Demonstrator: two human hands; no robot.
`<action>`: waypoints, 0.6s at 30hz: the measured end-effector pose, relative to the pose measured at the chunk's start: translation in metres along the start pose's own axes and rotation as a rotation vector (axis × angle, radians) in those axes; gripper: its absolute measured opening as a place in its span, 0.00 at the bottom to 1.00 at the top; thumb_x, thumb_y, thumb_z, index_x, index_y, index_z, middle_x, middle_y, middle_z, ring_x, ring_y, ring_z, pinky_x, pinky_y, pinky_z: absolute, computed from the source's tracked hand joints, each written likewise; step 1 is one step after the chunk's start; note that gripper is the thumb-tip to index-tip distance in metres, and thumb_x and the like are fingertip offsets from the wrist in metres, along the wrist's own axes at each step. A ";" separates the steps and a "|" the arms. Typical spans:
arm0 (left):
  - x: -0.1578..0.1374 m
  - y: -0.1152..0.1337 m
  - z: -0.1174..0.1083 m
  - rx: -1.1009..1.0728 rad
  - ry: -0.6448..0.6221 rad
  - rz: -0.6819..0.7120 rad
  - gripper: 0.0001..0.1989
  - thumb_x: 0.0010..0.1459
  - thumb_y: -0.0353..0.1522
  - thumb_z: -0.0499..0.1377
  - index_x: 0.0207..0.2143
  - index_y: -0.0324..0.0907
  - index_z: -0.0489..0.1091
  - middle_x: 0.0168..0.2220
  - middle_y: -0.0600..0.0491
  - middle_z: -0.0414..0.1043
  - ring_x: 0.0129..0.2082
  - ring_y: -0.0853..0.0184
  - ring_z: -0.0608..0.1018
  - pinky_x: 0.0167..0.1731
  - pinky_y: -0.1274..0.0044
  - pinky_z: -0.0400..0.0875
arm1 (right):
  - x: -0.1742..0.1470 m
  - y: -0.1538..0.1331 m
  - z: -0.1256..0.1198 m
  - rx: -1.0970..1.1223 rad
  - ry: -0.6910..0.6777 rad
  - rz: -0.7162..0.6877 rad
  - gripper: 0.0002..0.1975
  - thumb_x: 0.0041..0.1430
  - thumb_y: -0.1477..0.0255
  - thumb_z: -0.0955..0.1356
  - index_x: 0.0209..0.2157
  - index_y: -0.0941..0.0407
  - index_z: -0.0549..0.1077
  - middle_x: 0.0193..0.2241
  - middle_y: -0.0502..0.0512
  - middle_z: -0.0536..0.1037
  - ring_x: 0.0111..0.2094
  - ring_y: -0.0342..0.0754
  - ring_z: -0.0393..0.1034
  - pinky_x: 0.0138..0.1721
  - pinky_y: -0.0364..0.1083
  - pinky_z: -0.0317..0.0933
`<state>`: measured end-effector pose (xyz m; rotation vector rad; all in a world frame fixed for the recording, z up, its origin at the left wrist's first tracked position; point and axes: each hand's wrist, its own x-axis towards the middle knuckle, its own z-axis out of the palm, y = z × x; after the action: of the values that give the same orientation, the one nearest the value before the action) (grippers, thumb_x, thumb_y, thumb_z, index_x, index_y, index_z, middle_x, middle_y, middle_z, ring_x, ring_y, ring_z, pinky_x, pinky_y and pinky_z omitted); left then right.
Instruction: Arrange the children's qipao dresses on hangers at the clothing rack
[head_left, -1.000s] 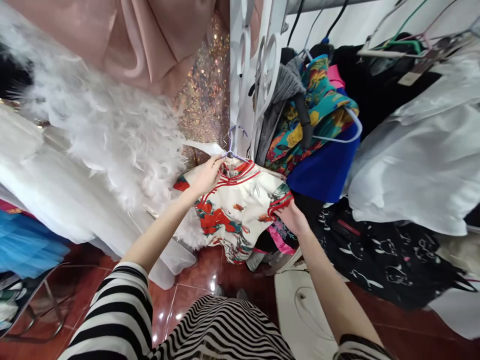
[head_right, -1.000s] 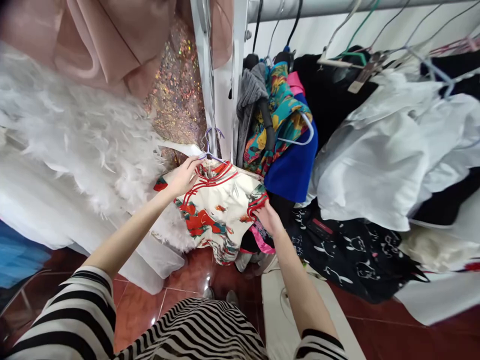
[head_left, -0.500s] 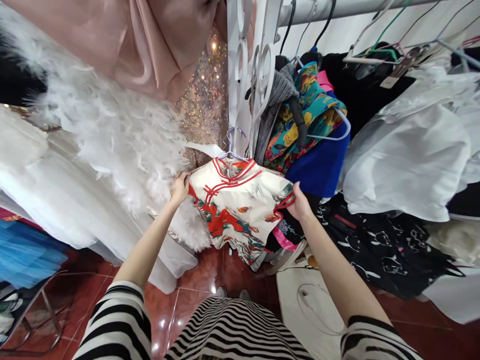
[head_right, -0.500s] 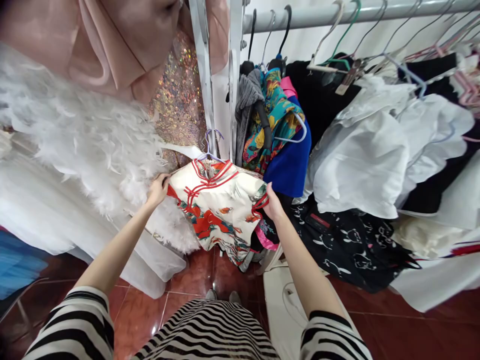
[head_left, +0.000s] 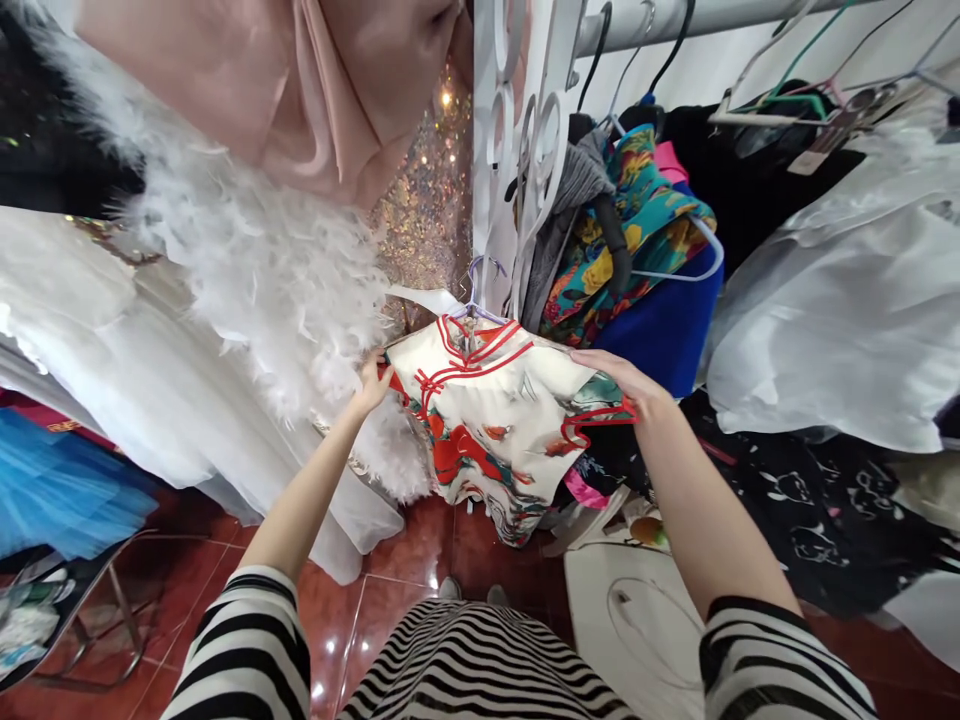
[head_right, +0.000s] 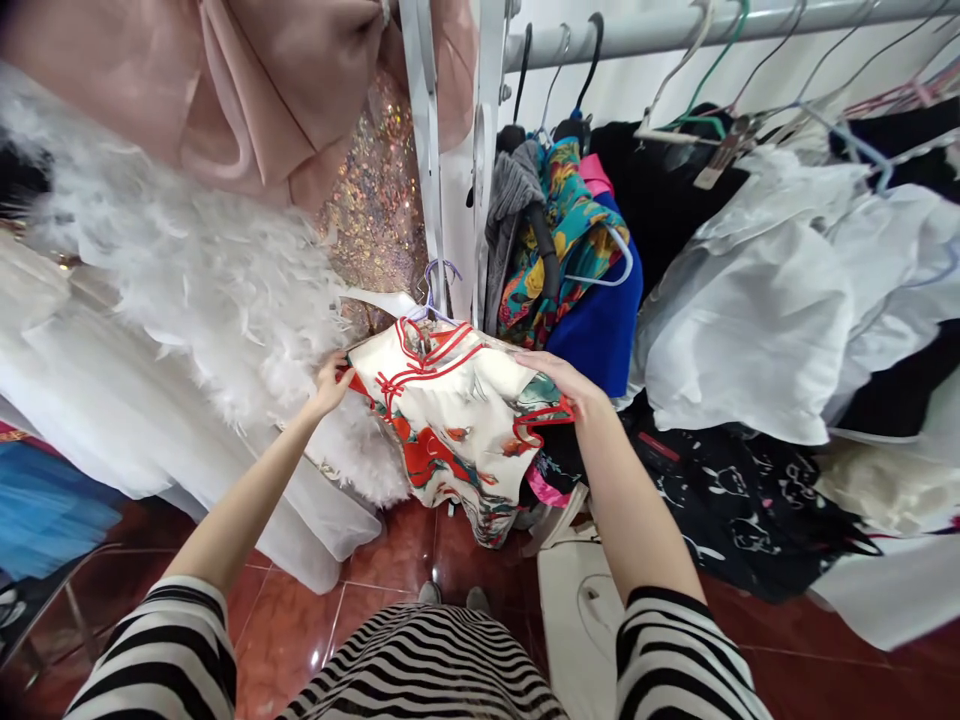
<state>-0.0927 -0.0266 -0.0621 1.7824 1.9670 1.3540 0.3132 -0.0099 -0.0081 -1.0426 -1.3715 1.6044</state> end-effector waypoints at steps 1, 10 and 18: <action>0.001 0.000 0.001 -0.006 0.002 -0.015 0.12 0.49 0.30 0.60 0.39 0.44 0.66 0.33 0.52 0.72 0.32 0.64 0.77 0.42 0.67 0.76 | -0.002 -0.004 -0.004 -0.085 -0.054 -0.011 0.21 0.41 0.55 0.76 0.32 0.56 0.78 0.28 0.54 0.81 0.35 0.53 0.77 0.40 0.49 0.72; 0.009 0.016 0.007 0.112 0.073 -0.090 0.08 0.49 0.29 0.59 0.33 0.45 0.64 0.28 0.55 0.69 0.33 0.62 0.76 0.43 0.68 0.74 | -0.006 0.005 -0.005 -1.143 0.320 -0.420 0.15 0.63 0.65 0.62 0.35 0.56 0.79 0.38 0.60 0.81 0.40 0.54 0.74 0.39 0.46 0.62; 0.005 0.028 -0.005 0.119 -0.049 -0.038 0.04 0.54 0.30 0.54 0.26 0.45 0.62 0.27 0.54 0.69 0.34 0.63 0.75 0.43 0.70 0.73 | -0.014 0.045 -0.008 -1.304 0.576 -0.418 0.17 0.64 0.72 0.59 0.43 0.58 0.78 0.34 0.61 0.78 0.33 0.51 0.72 0.31 0.44 0.57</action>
<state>-0.0777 -0.0281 -0.0378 1.8002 2.0848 1.1938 0.3235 -0.0259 -0.0524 -1.5701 -1.9828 -0.0950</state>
